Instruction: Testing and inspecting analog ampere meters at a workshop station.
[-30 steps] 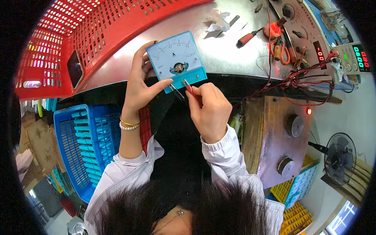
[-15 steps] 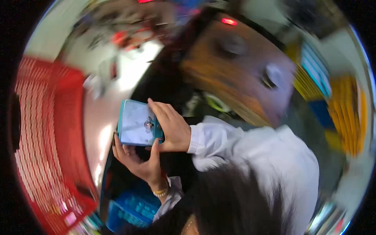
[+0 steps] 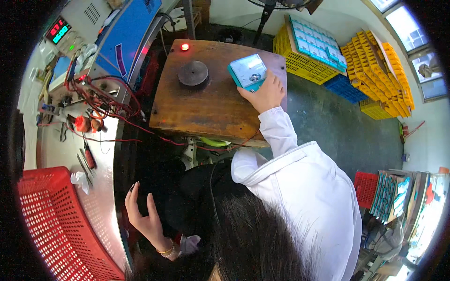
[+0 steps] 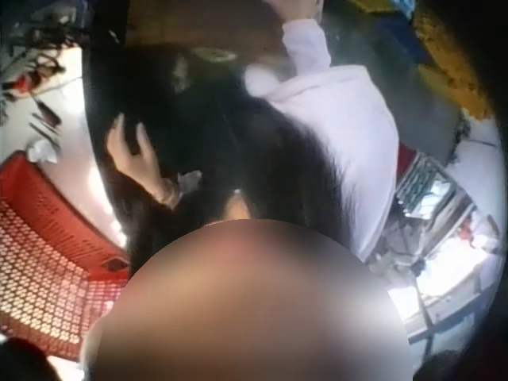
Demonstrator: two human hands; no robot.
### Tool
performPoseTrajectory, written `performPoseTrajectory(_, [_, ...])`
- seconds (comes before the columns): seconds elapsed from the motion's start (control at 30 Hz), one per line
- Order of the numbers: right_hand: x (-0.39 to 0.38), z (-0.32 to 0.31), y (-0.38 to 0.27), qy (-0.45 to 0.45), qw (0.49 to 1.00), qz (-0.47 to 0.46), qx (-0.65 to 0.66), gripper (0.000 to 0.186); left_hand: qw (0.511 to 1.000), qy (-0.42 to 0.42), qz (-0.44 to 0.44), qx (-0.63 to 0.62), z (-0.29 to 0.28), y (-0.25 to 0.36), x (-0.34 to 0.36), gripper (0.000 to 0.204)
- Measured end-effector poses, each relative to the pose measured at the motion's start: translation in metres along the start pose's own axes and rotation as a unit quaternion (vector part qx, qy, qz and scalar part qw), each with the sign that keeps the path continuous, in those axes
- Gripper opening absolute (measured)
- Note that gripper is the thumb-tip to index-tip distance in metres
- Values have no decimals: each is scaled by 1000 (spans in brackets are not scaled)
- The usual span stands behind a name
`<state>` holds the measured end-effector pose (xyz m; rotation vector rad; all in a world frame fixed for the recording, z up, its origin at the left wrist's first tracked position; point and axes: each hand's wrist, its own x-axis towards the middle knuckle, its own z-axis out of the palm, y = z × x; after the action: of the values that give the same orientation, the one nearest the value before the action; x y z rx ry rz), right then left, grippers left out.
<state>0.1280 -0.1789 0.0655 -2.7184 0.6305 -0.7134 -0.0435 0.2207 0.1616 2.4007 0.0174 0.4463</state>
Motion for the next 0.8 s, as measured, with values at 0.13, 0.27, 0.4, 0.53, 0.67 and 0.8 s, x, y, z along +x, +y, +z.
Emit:
performPoseTrajectory(0.13, [37, 7, 28, 9, 1000, 4, 2, 107, 1000, -15, -18, -8, 44, 29, 11, 41])
performPoseTrajectory(0.27, [66, 9, 50, 6, 1000, -13, -8, 106, 997, -50, -42, -46, 86, 50, 6, 43])
performPoseTrajectory(0.4, [63, 13, 48, 5, 1000, -13, -15, 107, 994, -91, -40, -35, 92, 53, -1, 47])
performPoseTrajectory(0.53, [63, 20, 54, -17, 1000, -6, -4, 115, 994, -108, -33, -10, 90, 54, -2, 51])
performPoseTrajectory(0.67, [55, 21, 53, -12, 1000, -12, -8, 116, 995, -93, -28, -8, 91, 50, -6, 54])
performPoseTrajectory(0.8, [51, 24, 53, -18, 1000, -15, -10, 116, 993, -110, -38, -19, 93, 51, -10, 54])
